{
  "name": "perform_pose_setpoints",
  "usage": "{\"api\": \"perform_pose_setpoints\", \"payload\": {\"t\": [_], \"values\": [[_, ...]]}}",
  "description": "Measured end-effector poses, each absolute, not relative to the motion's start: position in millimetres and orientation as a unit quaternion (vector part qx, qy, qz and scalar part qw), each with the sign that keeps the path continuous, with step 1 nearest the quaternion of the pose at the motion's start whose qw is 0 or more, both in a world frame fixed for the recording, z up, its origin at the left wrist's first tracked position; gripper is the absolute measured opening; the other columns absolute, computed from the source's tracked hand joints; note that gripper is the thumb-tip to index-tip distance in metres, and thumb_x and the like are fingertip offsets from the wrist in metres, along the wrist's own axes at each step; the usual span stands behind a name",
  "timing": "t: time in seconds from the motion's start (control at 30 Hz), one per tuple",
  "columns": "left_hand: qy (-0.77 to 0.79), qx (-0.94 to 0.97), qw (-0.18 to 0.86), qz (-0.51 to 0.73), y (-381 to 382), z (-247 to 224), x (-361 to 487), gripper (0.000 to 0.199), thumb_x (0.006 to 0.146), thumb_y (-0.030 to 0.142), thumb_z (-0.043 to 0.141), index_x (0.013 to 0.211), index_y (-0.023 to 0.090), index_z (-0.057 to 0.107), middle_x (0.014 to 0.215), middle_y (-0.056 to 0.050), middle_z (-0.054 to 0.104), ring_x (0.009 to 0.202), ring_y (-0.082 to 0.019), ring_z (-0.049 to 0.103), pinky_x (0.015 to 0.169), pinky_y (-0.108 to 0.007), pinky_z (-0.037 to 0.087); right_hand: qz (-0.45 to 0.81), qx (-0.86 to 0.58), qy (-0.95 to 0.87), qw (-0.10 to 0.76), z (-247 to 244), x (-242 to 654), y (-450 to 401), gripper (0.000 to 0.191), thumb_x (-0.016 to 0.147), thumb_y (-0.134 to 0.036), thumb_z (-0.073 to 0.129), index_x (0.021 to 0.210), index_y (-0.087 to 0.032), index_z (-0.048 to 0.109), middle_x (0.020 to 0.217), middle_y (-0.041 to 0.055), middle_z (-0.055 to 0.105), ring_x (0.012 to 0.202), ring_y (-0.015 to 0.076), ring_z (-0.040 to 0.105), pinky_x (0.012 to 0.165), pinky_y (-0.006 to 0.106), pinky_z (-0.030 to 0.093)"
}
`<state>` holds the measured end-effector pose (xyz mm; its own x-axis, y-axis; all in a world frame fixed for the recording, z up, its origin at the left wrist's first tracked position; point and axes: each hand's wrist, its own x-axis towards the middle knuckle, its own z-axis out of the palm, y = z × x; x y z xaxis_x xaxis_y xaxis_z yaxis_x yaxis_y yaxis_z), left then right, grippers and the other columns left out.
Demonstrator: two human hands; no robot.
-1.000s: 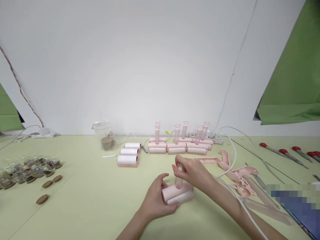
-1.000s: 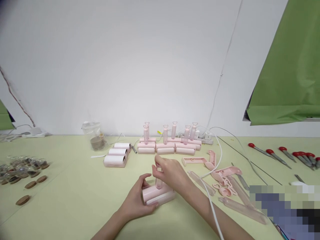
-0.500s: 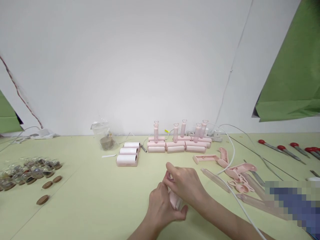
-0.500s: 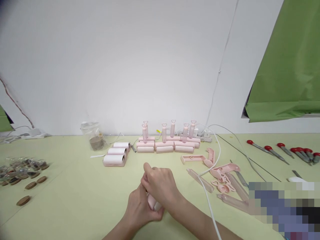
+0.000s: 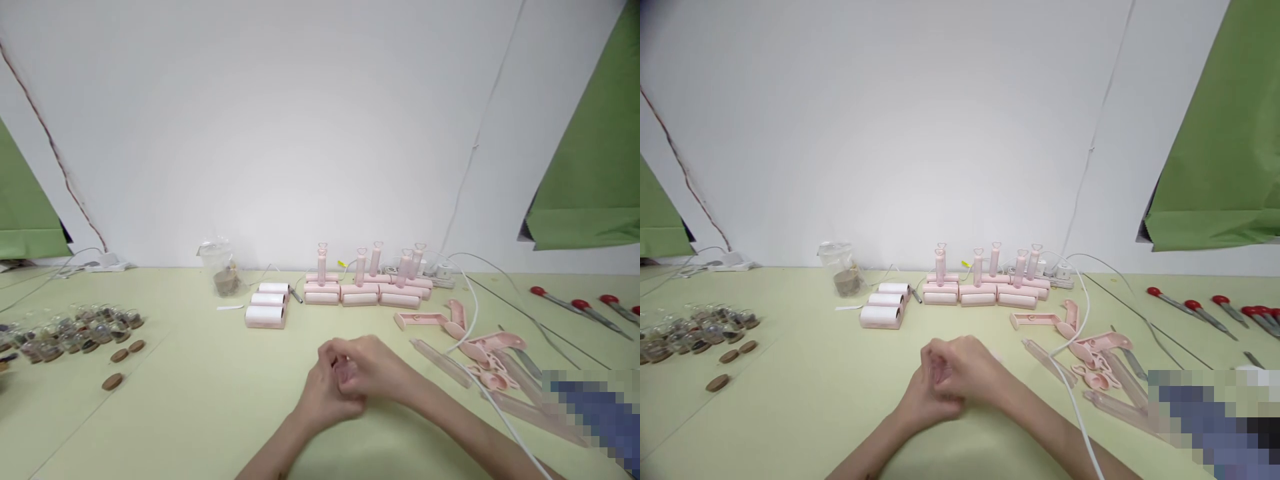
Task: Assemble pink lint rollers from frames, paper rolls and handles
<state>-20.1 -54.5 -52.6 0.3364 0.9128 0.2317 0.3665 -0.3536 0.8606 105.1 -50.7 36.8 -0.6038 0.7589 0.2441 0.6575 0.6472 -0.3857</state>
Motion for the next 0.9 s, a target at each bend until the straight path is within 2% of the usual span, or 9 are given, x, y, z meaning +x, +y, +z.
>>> {"api": "perform_pose_setpoints", "payload": {"t": [0.1, 0.2, 0.3, 0.37, 0.47, 0.53, 0.6, 0.7, 0.9], "values": [[0.379, 0.712, 0.444, 0.39, -50, -46, -28, 0.069, 0.062, 0.019, 0.061, 0.113, 0.023, 0.015, 0.098, -0.003, 0.052, 0.086, -0.017, 0.053, 0.07, -0.029, 0.042, 0.161, -0.4, -0.874, 0.226, 36, 112, -48, 0.011, 0.059, -0.011, 0.049, 0.065, -0.02, 0.047, 0.054, -0.0068, 0.052, 0.05, 0.0083, 0.046, 0.045, 0.016, 0.027], [0.371, 0.708, 0.456, 0.391, -49, -43, -32, 0.063, 0.064, 0.019, 0.061, 0.11, 0.024, 0.019, 0.102, -0.004, 0.051, 0.095, -0.017, 0.048, 0.085, -0.033, 0.037, 0.136, -0.452, -0.841, 0.264, 45, 128, -41, 0.009, 0.068, -0.019, 0.049, 0.06, -0.02, 0.045, 0.049, -0.0067, 0.043, 0.047, 0.0086, 0.039, 0.044, 0.018, 0.027], [0.366, 0.707, 0.467, 0.385, -48, -43, -33, 0.062, 0.065, 0.018, 0.062, 0.109, 0.025, 0.02, 0.103, -0.004, 0.051, 0.095, -0.017, 0.049, 0.085, -0.033, 0.037, 0.182, -0.418, -0.842, 0.286, 55, 143, -37, 0.01, 0.074, -0.026, 0.049, 0.066, -0.02, 0.052, 0.069, -0.0015, 0.052, 0.062, 0.0115, 0.047, 0.056, 0.022, 0.036], [0.363, 0.702, 0.477, 0.385, -47, -45, -34, 0.06, 0.066, 0.018, 0.061, 0.109, 0.025, 0.019, 0.105, -0.005, 0.051, 0.096, -0.017, 0.049, 0.085, -0.034, 0.038, 0.312, -0.369, -0.818, 0.312, 55, 145, -37, 0.007, 0.075, -0.025, 0.049, 0.077, -0.02, 0.054, 0.082, 0.001, 0.054, 0.073, 0.013, 0.05, 0.065, 0.024, 0.039], [0.36, 0.696, 0.49, 0.382, -46, -47, -35, 0.058, 0.067, 0.018, 0.061, 0.108, 0.026, 0.02, 0.107, -0.005, 0.051, 0.098, -0.017, 0.049, 0.085, -0.034, 0.038, 0.509, -0.317, -0.704, 0.381, 42, 136, -37, 0.005, 0.075, -0.023, 0.05, 0.075, -0.018, 0.051, 0.063, -0.0027, 0.05, 0.057, 0.0097, 0.047, 0.054, 0.022, 0.038], [0.355, 0.69, 0.503, 0.38, -44, -49, -35, 0.058, 0.067, 0.018, 0.061, 0.107, 0.026, 0.02, 0.108, -0.006, 0.051, 0.098, -0.018, 0.049, 0.084, -0.034, 0.039, 0.561, -0.308, -0.617, 0.458, 30, 127, -35, 0.021, 0.077, -0.028, 0.05, 0.06, -0.018, 0.042, 0.046, -0.0079, 0.035, 0.04, 0.0057, 0.033, 0.039, 0.019, 0.028], [0.349, 0.682, 0.518, 0.38, -44, -49, -35, 0.058, 0.067, 0.017, 0.061, 0.107, 0.026, 0.02, 0.109, -0.007, 0.05, 0.098, -0.018, 0.049, 0.083, -0.034, 0.039, 0.58, -0.304, -0.559, 0.509, 20, 121, -32, 0.034, 0.078, -0.03, 0.05, 0.051, -0.019, 0.032, 0.04, -0.0103, 0.024, 0.034, 0.0037, 0.019, 0.033, 0.018, 0.017], [0.345, 0.683, 0.526, 0.371, -44, -47, -36, 0.062, 0.066, 0.017, 0.063, 0.11, 0.025, 0.021, 0.11, -0.007, 0.05, 0.1, -0.018, 0.048, 0.083, -0.033, 0.04, 0.595, -0.287, -0.543, 0.519, 15, 117, -30, 0.038, 0.075, -0.026, 0.05, 0.047, -0.02, 0.026, 0.037, -0.0108, 0.022, 0.031, 0.0028, 0.014, 0.032, 0.019, 0.011], [0.345, 0.696, 0.522, 0.352, -44, -45, -36, 0.071, 0.061, 0.017, 0.069, 0.113, 0.026, 0.021, 0.107, -0.005, 0.051, 0.099, -0.019, 0.048, 0.082, -0.033, 0.039, 0.608, -0.253, -0.569, 0.492, 14, 119, -28, 0.035, 0.066, -0.02, 0.054, 0.041, -0.02, 0.03, 0.032, -0.0106, 0.026, 0.029, 0.0026, 0.018, 0.03, 0.019, 0.014]]}}
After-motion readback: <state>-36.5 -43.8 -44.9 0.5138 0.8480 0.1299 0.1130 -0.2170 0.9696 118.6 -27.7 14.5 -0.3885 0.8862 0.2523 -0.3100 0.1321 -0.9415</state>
